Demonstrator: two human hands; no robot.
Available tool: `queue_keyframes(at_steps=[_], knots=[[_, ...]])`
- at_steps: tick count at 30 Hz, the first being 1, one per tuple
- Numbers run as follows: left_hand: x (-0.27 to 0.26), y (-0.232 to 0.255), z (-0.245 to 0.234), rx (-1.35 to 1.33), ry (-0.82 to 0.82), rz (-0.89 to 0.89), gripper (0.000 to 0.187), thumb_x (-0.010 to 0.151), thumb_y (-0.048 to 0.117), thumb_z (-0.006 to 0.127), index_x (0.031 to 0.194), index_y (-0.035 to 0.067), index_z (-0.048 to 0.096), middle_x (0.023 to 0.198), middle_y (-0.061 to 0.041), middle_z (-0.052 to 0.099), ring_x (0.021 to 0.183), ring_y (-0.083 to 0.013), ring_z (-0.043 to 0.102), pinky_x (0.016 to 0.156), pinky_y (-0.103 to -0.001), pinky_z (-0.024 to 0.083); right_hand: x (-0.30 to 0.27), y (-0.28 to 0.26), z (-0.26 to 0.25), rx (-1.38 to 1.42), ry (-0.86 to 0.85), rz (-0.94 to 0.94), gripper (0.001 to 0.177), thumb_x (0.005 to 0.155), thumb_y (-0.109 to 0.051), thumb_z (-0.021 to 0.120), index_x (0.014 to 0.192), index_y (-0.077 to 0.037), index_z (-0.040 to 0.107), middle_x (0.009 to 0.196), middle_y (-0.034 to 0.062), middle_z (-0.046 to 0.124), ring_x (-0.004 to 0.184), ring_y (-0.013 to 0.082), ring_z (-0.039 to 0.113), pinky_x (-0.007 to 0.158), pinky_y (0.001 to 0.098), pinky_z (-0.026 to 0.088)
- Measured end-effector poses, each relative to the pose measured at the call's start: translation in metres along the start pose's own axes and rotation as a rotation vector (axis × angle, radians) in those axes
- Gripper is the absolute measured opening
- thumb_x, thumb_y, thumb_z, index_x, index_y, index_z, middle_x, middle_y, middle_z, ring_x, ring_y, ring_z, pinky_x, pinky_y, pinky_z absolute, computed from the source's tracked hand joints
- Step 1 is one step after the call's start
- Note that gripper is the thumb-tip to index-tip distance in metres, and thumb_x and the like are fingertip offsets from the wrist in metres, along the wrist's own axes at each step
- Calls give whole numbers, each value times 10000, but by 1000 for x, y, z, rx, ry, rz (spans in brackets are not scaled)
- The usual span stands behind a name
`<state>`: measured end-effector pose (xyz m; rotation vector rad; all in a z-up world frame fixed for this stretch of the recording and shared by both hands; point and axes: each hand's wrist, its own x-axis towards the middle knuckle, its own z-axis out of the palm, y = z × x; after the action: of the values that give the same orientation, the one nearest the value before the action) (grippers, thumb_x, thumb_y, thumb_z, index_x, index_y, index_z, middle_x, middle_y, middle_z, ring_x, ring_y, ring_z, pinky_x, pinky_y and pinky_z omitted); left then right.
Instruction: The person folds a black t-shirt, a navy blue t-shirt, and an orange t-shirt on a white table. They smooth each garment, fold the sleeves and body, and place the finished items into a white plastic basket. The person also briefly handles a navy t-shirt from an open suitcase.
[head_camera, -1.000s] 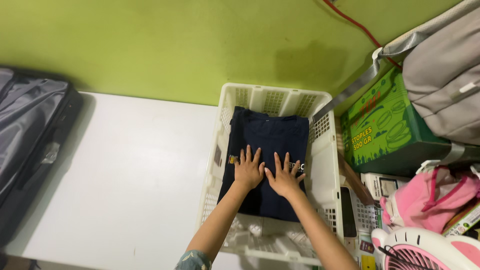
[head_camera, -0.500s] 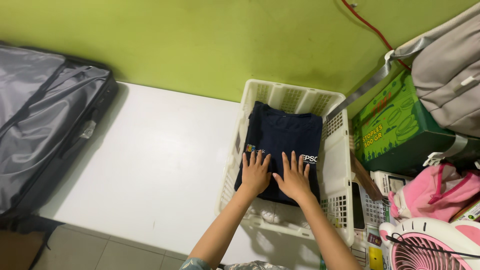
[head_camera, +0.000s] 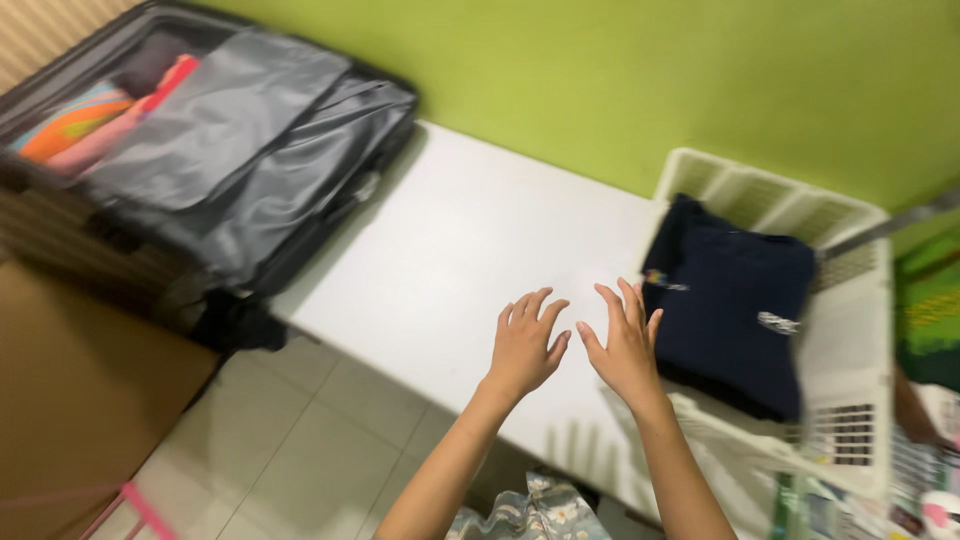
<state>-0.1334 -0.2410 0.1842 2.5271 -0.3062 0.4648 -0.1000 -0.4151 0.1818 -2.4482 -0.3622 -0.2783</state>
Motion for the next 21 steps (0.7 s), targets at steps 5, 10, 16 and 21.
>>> queue_keyframes(at_steps=[5,10,16,21], knots=[[-66,-72,-62,-77,-42,-107,443,948,307,673,1357,158,589,1488,-136,500,1297,-323,532,1040,-497,400,-16,-77,65,72,-110,-49,572,909,-339,686,1419,-150,508,1601,170,314,1531,418,205,1154,730,56],[-117,-127,-116,-56,-100,-262,461,931,326,669,1359,178,581,1510,-119,478,1283,-318,528,1030,-494,403,-20,-146,122,128,-212,-129,558,905,-337,683,1403,-149,516,1587,163,331,1499,392,282,1157,732,57],[-155,-181,-174,-39,38,-394,460,935,329,670,1354,163,579,1510,-118,472,1347,-321,484,1081,-506,368,-6,-223,171,130,-321,-284,517,911,-333,688,1374,-151,546,1571,158,358,1483,397,307,1153,732,64],[-177,-231,-218,-5,95,-513,467,937,335,663,1364,168,577,1520,-114,460,1369,-316,459,1103,-497,342,20,-279,217,161,-395,-353,494,910,-334,682,1359,-169,558,1561,131,379,1422,344,416,1162,734,84]])
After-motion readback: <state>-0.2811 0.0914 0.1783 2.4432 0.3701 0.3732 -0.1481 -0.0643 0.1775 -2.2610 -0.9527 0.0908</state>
